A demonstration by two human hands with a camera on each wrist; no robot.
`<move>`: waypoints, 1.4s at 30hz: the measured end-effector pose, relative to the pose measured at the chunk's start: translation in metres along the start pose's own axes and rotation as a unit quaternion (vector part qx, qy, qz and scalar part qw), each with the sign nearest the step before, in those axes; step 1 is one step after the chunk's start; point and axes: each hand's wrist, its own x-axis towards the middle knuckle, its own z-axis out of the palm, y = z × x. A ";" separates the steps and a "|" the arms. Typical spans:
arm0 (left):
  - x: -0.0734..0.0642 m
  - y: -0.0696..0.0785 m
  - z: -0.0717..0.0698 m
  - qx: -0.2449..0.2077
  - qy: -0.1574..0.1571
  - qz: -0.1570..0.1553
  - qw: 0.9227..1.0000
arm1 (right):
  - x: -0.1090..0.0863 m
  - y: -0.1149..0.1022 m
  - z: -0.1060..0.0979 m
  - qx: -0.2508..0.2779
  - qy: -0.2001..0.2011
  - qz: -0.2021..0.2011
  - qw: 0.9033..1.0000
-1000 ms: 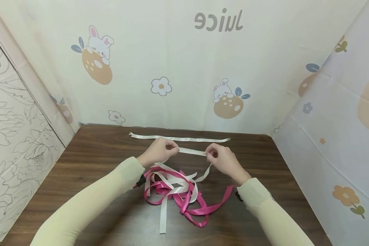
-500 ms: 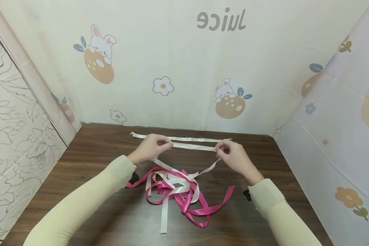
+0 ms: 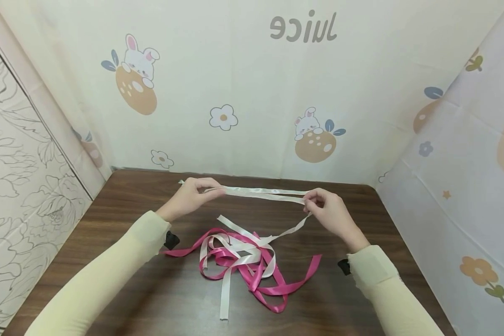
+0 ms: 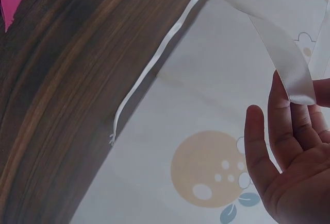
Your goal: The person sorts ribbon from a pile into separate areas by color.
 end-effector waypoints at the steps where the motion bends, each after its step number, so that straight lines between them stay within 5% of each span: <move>1: -0.001 -0.001 -0.002 -0.004 0.005 -0.001 1.000 | 0.000 0.000 -0.001 0.000 0.000 0.000 1.000; 22: -0.025 -0.020 -0.050 -0.029 0.089 -0.062 0.994 | -0.009 -0.006 -0.023 0.003 -0.017 0.013 1.000; 30: -0.040 -0.035 -0.074 -0.021 0.120 -0.086 0.989 | -0.011 0.008 -0.037 -0.009 -0.010 0.020 1.000; 42: -0.050 -0.060 -0.089 -0.012 0.139 -0.134 0.981 | -0.011 0.036 -0.045 -0.033 -0.022 0.046 0.998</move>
